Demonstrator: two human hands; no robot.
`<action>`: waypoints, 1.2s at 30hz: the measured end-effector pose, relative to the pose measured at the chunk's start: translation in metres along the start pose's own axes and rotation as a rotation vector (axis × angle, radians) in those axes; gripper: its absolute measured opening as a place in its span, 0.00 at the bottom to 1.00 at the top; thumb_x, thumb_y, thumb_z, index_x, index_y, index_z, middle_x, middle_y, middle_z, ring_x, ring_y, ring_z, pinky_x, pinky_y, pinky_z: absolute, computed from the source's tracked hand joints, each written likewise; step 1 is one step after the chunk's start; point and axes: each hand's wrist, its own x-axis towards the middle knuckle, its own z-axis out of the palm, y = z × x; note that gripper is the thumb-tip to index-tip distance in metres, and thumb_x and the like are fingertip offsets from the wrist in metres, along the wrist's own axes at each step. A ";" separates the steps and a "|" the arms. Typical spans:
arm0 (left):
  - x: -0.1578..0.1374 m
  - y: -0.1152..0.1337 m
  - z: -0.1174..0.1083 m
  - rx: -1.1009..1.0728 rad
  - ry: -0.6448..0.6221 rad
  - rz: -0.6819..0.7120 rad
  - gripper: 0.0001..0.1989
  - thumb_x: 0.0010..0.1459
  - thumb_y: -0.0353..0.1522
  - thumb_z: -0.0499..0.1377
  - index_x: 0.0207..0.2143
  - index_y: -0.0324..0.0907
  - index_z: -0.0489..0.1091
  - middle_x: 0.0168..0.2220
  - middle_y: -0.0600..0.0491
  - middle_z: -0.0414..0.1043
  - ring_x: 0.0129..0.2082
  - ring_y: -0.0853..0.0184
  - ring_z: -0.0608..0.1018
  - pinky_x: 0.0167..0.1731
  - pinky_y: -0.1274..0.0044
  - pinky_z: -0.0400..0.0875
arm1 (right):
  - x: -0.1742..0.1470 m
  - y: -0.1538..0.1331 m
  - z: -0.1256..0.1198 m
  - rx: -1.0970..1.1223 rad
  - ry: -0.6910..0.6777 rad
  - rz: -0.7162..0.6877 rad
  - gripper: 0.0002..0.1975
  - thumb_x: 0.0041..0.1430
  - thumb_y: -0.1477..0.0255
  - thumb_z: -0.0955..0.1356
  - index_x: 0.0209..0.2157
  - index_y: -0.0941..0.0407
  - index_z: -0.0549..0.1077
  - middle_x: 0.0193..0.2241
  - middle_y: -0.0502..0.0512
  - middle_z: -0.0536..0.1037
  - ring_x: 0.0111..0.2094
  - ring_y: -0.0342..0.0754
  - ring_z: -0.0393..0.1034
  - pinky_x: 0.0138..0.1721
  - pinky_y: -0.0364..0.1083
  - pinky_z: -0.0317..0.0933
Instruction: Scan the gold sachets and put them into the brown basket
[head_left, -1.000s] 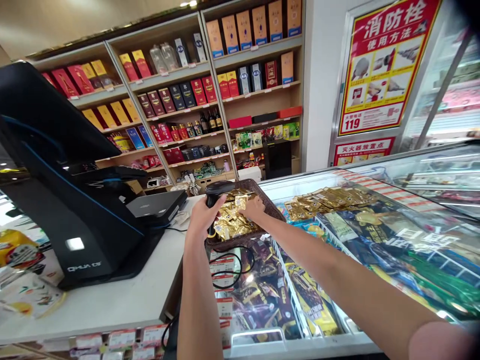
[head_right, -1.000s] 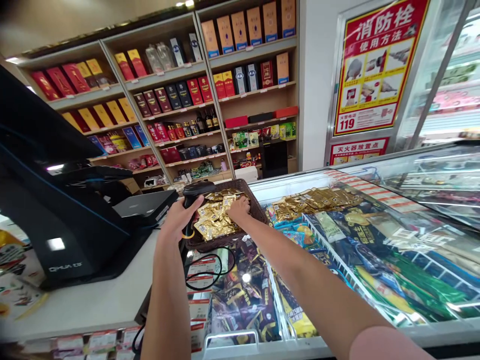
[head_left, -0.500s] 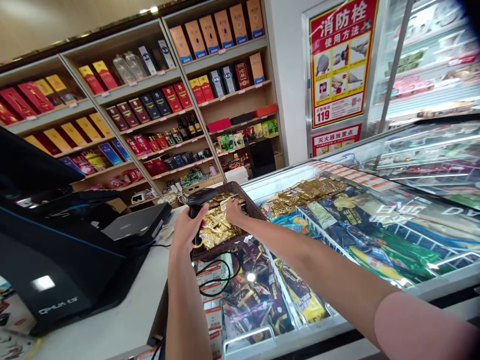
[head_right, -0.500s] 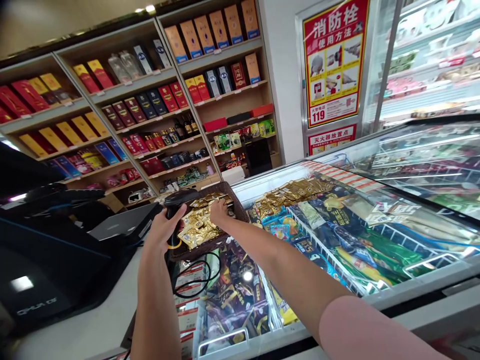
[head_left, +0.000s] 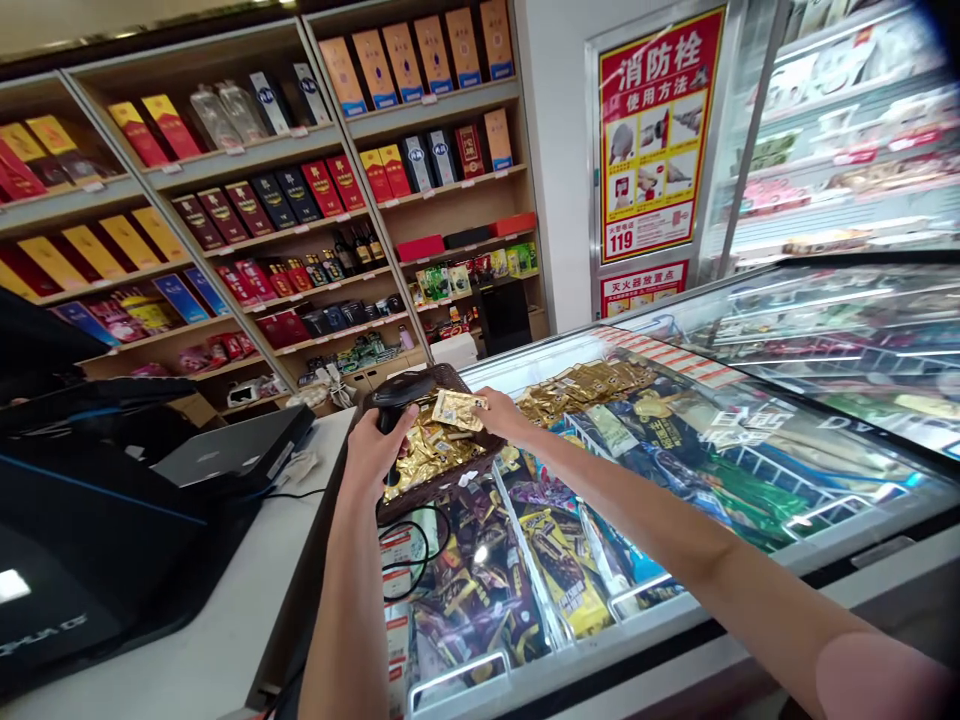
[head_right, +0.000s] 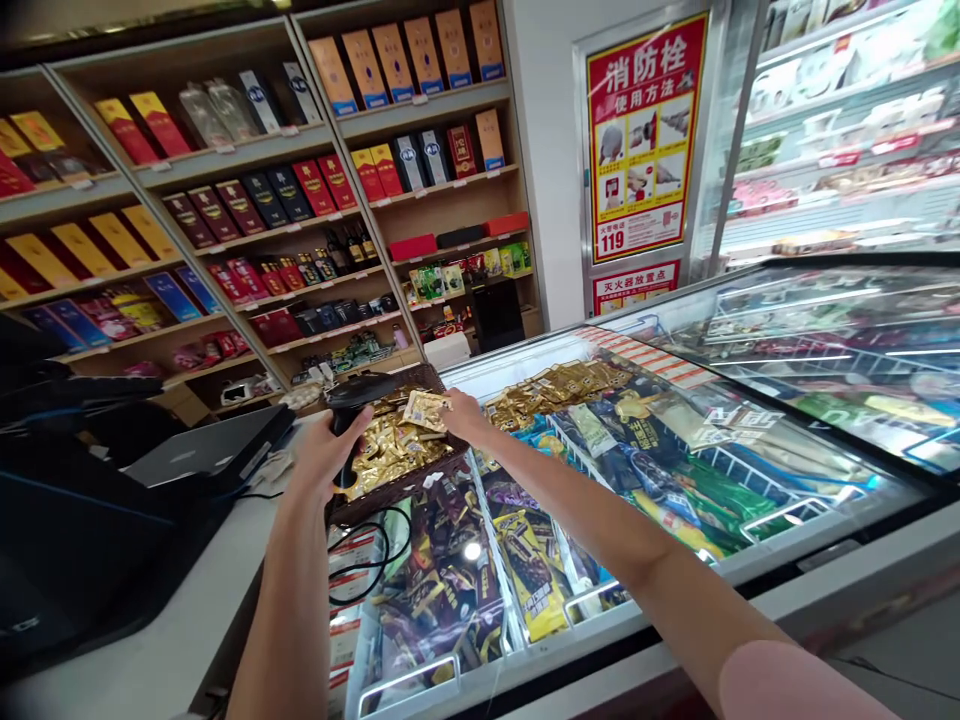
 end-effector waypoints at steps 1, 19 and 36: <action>0.001 -0.001 0.004 -0.014 -0.004 0.008 0.27 0.45 0.54 0.66 0.32 0.42 0.67 0.19 0.57 0.68 0.19 0.69 0.69 0.21 0.79 0.61 | -0.004 0.008 -0.008 0.049 0.014 0.007 0.17 0.65 0.69 0.64 0.54 0.56 0.69 0.44 0.58 0.78 0.41 0.49 0.73 0.36 0.41 0.62; -0.006 -0.002 0.046 0.017 -0.173 -0.015 0.25 0.46 0.55 0.64 0.28 0.42 0.66 0.19 0.56 0.66 0.20 0.68 0.70 0.22 0.77 0.61 | 0.014 0.068 -0.049 0.324 0.111 0.220 0.15 0.60 0.72 0.64 0.49 0.55 0.66 0.40 0.56 0.76 0.31 0.45 0.71 0.27 0.40 0.61; -0.011 0.002 0.054 0.022 -0.246 -0.019 0.26 0.44 0.55 0.65 0.33 0.43 0.68 0.20 0.58 0.65 0.20 0.67 0.70 0.21 0.77 0.61 | 0.025 0.099 -0.052 0.190 0.181 0.273 0.19 0.59 0.73 0.63 0.52 0.58 0.66 0.45 0.63 0.76 0.37 0.50 0.73 0.29 0.42 0.61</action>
